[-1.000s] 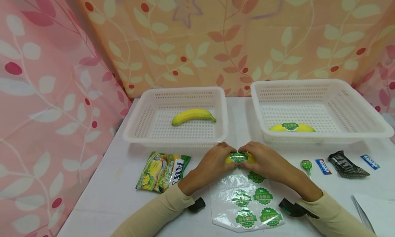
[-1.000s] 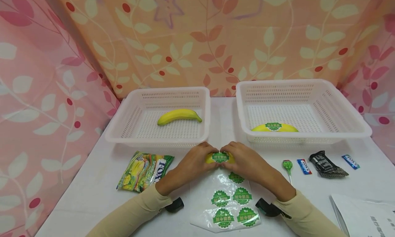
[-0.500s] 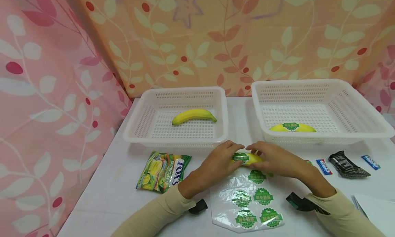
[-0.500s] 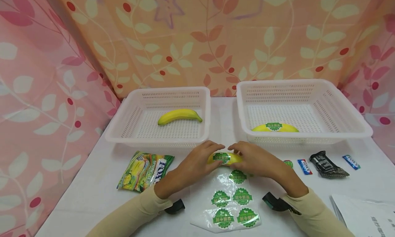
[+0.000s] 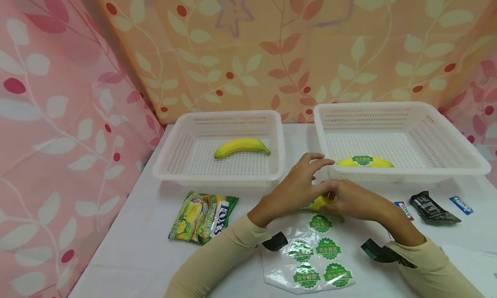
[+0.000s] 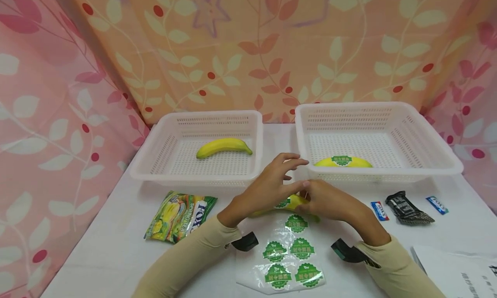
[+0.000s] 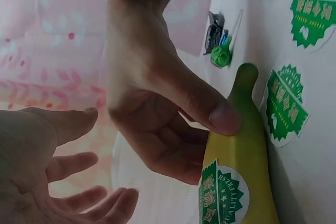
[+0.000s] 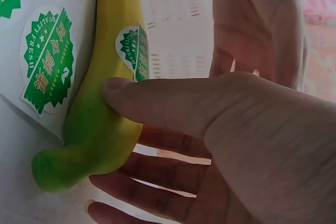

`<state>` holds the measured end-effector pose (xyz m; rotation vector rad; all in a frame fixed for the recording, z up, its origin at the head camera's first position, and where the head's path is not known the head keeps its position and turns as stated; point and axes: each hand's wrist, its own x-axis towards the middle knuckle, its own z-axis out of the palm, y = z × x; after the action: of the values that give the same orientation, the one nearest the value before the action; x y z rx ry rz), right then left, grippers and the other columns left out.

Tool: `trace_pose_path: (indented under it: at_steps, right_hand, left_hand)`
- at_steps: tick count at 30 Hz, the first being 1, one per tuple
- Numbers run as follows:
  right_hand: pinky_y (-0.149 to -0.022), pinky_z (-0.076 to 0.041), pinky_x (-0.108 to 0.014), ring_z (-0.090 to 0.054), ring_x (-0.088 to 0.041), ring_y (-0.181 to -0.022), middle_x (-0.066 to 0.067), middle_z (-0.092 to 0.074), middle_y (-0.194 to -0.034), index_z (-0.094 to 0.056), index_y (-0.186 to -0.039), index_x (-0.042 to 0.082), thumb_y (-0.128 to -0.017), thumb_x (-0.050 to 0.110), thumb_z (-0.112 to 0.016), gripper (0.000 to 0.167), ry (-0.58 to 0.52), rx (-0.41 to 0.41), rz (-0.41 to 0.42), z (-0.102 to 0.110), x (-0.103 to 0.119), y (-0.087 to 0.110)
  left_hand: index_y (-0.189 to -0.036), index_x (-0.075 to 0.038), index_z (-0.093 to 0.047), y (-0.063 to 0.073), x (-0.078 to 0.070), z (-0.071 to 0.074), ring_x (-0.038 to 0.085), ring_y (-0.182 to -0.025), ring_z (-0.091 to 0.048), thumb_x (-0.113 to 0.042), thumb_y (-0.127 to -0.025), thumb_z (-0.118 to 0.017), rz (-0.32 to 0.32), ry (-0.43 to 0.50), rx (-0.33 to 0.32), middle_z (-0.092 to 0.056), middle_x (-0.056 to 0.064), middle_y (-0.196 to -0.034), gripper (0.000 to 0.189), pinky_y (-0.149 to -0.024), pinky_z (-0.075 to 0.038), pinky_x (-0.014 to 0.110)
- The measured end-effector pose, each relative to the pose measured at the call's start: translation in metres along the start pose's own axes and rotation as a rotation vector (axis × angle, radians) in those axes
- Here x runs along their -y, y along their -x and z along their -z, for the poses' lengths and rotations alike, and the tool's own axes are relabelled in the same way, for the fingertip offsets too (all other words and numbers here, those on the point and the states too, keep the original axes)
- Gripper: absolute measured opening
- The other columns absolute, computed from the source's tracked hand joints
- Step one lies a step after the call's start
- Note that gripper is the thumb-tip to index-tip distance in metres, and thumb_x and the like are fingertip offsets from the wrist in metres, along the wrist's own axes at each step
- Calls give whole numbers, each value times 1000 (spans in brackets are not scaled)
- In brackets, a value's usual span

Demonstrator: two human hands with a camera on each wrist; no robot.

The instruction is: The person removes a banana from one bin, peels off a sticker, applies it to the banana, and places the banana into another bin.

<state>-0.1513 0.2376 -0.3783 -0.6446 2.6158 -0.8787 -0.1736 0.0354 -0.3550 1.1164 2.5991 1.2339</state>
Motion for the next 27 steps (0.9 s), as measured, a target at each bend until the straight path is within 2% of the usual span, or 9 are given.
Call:
trace_pose_path:
  at_steps: [3,6,10,14,17,24,27]
  right_hand:
    - [-75,-51,-29,-60,-15,-86,1,-67,-96,-68,-110,6,-88,21,-86,32,1,1,-2,-1,0,0]
    - [-79,-54,-33,-62,-16,-89,0,-70,-101,-68,-118,3,-89,20,-86,38,14,16,-5,0,0,-2]
    - [-78,-52,-34,-60,-15,-88,2,-69,-100,-71,-123,1,-89,22,-85,43,50,45,-16,4,1,-2]
    - [-75,-50,-31,-58,-14,-85,4,-68,-96,-75,-120,3,-88,20,-86,38,79,49,-41,15,3,4]
    - [-77,-52,-33,-60,-15,-86,3,-70,-97,-75,-119,4,-87,19,-87,38,98,38,-88,28,8,16]
    - [-75,-60,-39,-63,-20,-88,-3,-72,-104,-72,-128,0,-83,31,-91,57,184,13,-253,74,9,58]
    - [-73,-63,-41,-64,-21,-87,-5,-72,-102,-70,-129,-2,-82,33,-91,62,227,-52,-291,97,6,77]
  left_hand:
    - [-153,-16,-57,-11,3,-4,21,-144,-51,-35,-104,-71,16,-17,-13,-39,9,-165,55,-116,-45,33]
    - [-153,-15,-58,-21,7,-7,25,-150,-46,-31,-104,-70,24,-26,-29,-38,9,-167,53,-120,-40,37]
    - [-149,-13,-62,-28,13,-10,26,-145,-51,-28,-104,-71,16,-51,-51,-43,9,-164,49,-118,-43,33]
    - [-146,-12,-64,-30,16,-11,20,-134,-61,-26,-104,-71,10,-60,-70,-46,8,-161,45,-109,-48,25]
    - [-145,-12,-65,-30,16,-11,18,-129,-64,-25,-104,-71,15,-52,-72,-47,8,-160,43,-104,-49,20]
    - [-142,-12,-68,-32,17,-13,17,-126,-65,-24,-104,-72,26,-29,-83,-49,8,-157,41,-100,-50,17]
    - [-142,-14,-68,-33,17,-14,17,-126,-65,-24,-103,-73,36,-32,-88,-49,6,-157,40,-99,-50,17]
